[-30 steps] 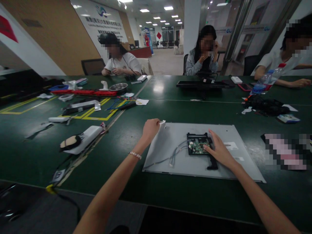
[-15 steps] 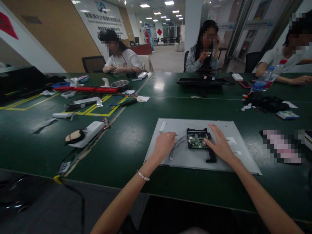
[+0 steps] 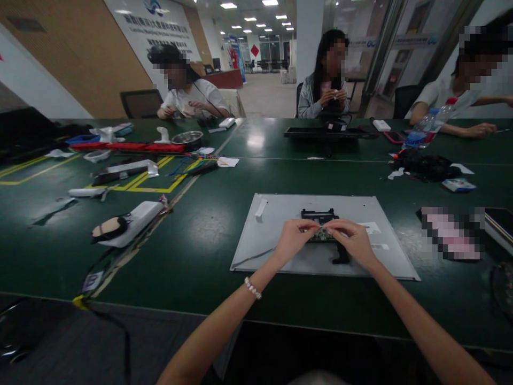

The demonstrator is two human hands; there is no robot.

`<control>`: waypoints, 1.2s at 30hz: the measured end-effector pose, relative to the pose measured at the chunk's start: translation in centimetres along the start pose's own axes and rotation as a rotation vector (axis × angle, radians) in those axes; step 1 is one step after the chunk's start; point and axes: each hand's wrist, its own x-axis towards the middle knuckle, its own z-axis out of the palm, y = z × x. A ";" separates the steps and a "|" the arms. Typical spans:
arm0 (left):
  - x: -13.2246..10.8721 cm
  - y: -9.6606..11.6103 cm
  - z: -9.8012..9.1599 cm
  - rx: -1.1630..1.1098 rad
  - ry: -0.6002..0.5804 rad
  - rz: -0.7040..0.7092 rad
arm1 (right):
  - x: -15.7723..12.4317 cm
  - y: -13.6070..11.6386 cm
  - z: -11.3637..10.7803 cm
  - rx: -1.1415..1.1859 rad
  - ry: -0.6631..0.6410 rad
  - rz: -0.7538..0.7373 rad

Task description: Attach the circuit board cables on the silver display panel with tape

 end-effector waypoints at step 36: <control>0.1 -2.1 -3.2 0.428 -0.290 0.159 | 6.4 4.3 0.3 -0.822 -0.196 -0.085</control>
